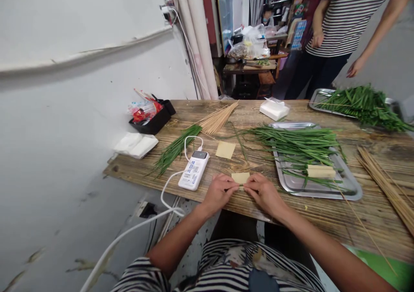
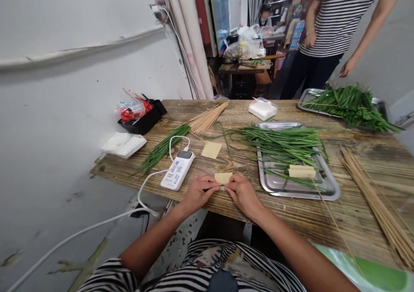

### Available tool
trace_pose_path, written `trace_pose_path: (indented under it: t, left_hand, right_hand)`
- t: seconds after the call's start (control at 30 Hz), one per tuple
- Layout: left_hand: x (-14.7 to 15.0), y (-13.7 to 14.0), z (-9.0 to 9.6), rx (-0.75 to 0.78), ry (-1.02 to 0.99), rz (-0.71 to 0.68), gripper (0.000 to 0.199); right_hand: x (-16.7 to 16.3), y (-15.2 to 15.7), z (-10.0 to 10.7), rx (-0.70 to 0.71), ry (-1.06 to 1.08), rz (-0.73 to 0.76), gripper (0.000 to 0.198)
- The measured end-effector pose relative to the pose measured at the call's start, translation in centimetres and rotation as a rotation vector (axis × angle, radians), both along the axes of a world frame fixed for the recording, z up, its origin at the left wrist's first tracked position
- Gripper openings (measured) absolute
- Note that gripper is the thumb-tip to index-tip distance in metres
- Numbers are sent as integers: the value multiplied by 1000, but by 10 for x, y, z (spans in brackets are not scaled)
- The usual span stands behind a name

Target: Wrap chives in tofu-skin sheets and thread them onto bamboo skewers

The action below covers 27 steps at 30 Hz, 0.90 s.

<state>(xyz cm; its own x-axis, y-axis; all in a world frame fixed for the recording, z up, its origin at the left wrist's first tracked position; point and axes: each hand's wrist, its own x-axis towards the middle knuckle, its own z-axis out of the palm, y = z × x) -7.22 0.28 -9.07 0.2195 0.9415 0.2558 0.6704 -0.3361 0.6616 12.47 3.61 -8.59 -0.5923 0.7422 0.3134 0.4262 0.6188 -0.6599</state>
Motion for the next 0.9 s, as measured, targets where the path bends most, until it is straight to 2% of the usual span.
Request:
trace_pose_path:
  t: [0.13,0.27,0.37,0.53,0.63,0.9]
  left_hand:
    - [0,1,8,-85,74,-40,21]
    - [5,0,21,-146,193,-82,22]
    - [10,-4,26,-131,227,-32,21]
    - [19,-10,28,-68,278,79,35]
    - [23,-11,28,-69,323,77,21]
    - [24,-14,15,-116,82,179,16]
  right_hand:
    - [-1,0,1,-90,36,-7,16]
    - [-2,2,0,-105,54,-25,15]
    - [-2,3,-2,-98,64,-14,14]
    - [0,3,-3,-41,34,12,21]
    - [0,3,-3,-45,34,17,21]
    - [-3,3,-5,-72,23,-13,21]
